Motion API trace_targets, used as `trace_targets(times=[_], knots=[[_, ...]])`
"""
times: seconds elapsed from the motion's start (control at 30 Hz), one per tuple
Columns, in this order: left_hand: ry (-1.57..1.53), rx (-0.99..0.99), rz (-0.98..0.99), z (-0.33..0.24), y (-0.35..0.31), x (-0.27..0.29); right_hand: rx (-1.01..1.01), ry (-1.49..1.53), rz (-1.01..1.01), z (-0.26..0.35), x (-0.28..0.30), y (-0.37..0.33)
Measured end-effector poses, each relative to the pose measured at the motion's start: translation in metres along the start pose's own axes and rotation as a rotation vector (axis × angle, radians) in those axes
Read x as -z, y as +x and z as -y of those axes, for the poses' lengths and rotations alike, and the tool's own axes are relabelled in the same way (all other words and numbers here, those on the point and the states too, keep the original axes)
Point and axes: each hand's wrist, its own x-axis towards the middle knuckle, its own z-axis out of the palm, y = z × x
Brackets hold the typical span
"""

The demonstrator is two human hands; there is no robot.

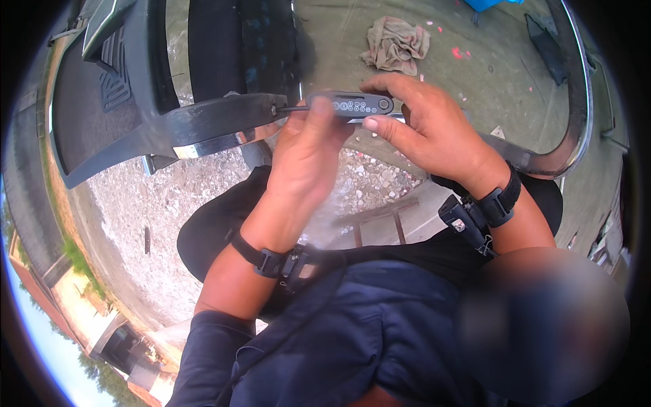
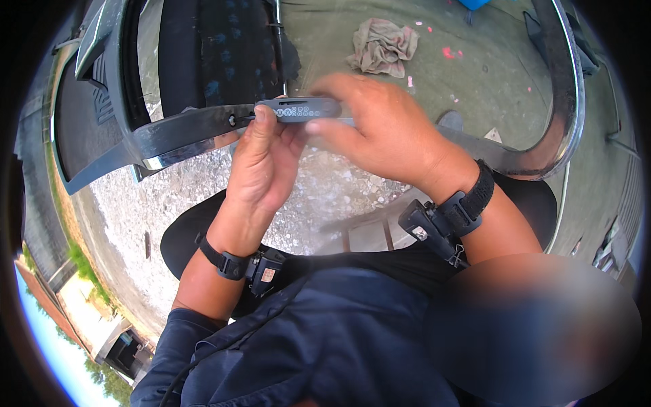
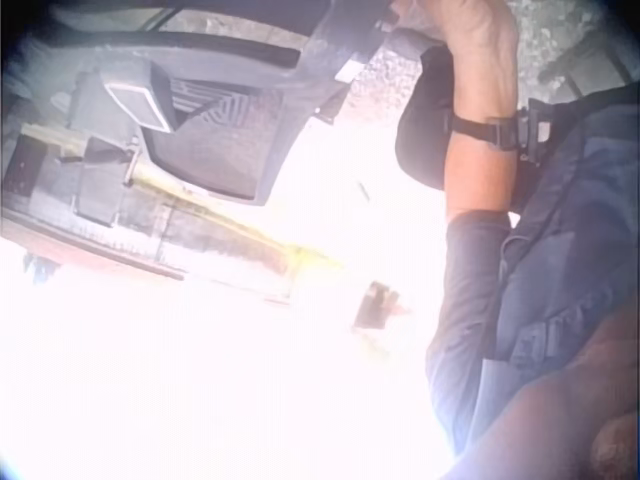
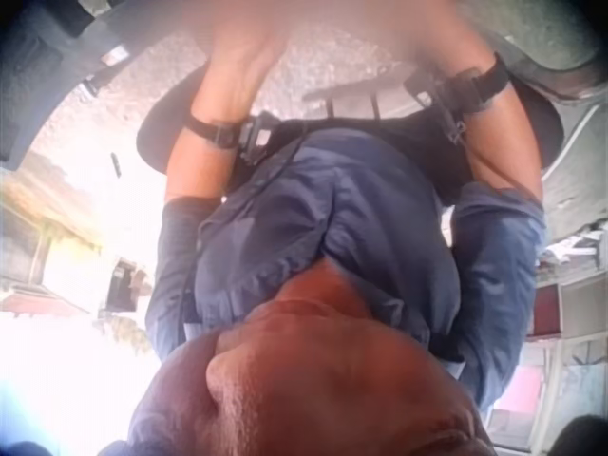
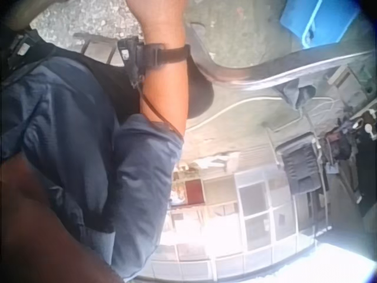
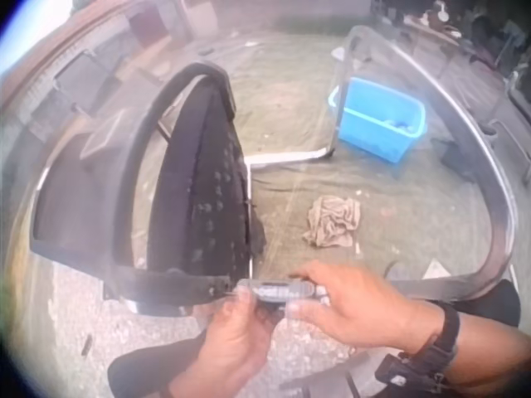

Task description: The person uses a screwdriver to tighten screws on a small black plastic component. They then attach this component to a large chrome car trim piece and continue to secure it with the screwdriver.

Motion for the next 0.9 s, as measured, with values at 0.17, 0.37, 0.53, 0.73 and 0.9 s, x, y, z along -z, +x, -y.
trace_targets(times=[0.17, 0.37, 0.53, 0.73, 0.9], knots=[[0.032, -0.011, -0.014, 0.003, 0.004, -0.004, -0.358, 0.437, -0.011, -0.006, -0.011, 0.010], [-0.032, -0.052, 0.034, 0.002, 0.006, -0.011, -0.838, 1.017, 0.038, 0.002, -0.011, 0.014], [-0.041, -0.050, -0.010, 0.005, 0.007, -0.005, -0.410, 0.554, 0.069, -0.001, -0.006, 0.005], [0.068, -0.009, -0.104, 0.002, 0.005, -0.006, -0.066, -0.054, 0.020, -0.007, -0.004, -0.001], [0.085, 0.023, -0.101, 0.007, 0.003, -0.002, -0.550, 0.498, 0.110, -0.001, -0.008, 0.006]])
